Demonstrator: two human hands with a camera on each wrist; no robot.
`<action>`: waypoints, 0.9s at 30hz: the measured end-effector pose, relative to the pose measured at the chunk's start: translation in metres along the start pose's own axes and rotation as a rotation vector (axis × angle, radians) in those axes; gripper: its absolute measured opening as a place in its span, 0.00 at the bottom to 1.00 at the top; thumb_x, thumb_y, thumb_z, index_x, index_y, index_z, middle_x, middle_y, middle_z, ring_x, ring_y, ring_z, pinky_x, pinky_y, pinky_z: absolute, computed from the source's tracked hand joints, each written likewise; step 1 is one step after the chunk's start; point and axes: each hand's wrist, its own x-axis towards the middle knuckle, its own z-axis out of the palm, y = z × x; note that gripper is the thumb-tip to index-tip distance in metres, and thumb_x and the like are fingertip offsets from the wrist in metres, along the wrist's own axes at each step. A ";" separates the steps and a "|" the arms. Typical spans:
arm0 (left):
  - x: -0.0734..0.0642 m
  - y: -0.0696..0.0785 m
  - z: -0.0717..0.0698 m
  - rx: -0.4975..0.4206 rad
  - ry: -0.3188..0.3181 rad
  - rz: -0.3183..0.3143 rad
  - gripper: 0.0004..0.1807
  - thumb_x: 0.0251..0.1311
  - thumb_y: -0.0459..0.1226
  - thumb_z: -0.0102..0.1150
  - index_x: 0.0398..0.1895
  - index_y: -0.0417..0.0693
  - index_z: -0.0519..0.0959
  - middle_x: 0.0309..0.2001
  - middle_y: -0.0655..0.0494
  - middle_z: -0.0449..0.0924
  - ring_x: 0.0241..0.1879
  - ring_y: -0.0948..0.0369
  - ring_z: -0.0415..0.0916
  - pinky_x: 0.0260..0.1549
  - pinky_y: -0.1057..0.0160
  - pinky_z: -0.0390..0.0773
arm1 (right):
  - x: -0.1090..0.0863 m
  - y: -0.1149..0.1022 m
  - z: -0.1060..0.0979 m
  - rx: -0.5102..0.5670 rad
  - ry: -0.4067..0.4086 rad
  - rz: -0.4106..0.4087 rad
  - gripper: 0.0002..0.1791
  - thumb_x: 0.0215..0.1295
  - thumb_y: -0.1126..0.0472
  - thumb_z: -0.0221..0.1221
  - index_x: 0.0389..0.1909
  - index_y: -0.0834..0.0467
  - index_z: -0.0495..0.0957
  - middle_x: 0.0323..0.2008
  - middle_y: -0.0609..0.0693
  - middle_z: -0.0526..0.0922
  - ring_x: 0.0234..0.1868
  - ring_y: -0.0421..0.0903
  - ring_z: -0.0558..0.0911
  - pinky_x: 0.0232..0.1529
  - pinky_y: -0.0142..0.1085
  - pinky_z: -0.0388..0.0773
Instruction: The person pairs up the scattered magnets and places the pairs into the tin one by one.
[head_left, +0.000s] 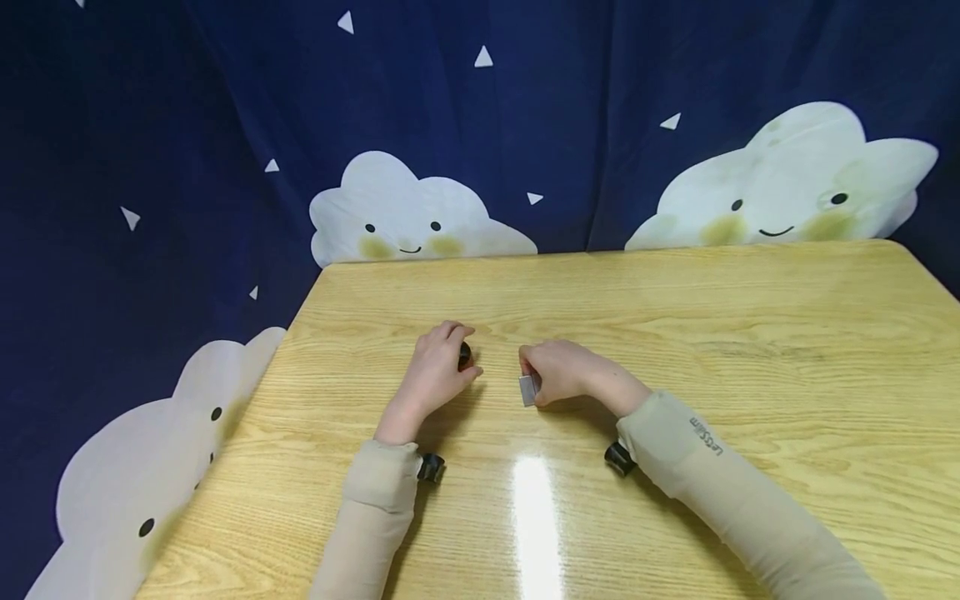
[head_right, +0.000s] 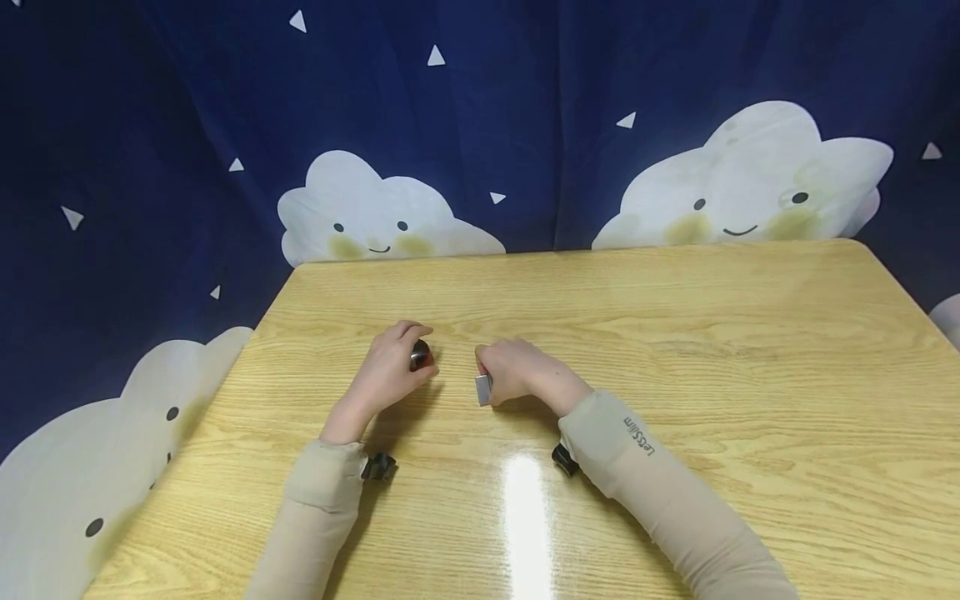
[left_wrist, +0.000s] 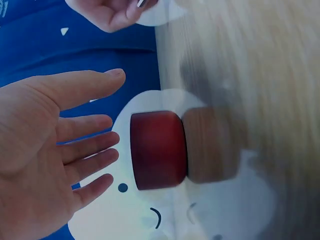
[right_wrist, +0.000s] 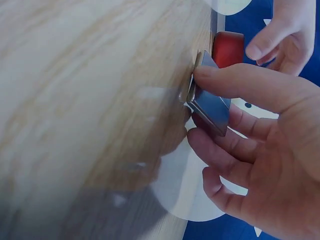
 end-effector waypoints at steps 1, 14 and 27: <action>0.000 -0.002 0.000 0.005 0.003 -0.006 0.30 0.49 0.42 0.66 0.55 0.40 0.71 0.53 0.45 0.71 0.54 0.50 0.67 0.54 0.49 0.64 | 0.000 0.000 0.000 0.006 -0.002 0.001 0.16 0.44 0.60 0.67 0.32 0.56 0.71 0.24 0.45 0.72 0.24 0.41 0.68 0.24 0.31 0.62; -0.005 -0.016 -0.001 0.022 -0.057 -0.142 0.39 0.48 0.47 0.66 0.60 0.35 0.65 0.55 0.41 0.70 0.56 0.48 0.67 0.53 0.48 0.64 | -0.001 0.000 -0.003 0.006 0.013 -0.020 0.09 0.49 0.62 0.62 0.29 0.54 0.70 0.21 0.44 0.69 0.22 0.41 0.66 0.24 0.31 0.60; -0.005 -0.024 0.000 0.003 -0.123 -0.197 0.35 0.46 0.48 0.67 0.55 0.39 0.70 0.50 0.44 0.74 0.49 0.50 0.71 0.48 0.51 0.66 | 0.001 -0.004 -0.006 -0.045 0.035 -0.052 0.05 0.54 0.63 0.59 0.30 0.54 0.73 0.22 0.44 0.72 0.23 0.40 0.69 0.26 0.33 0.65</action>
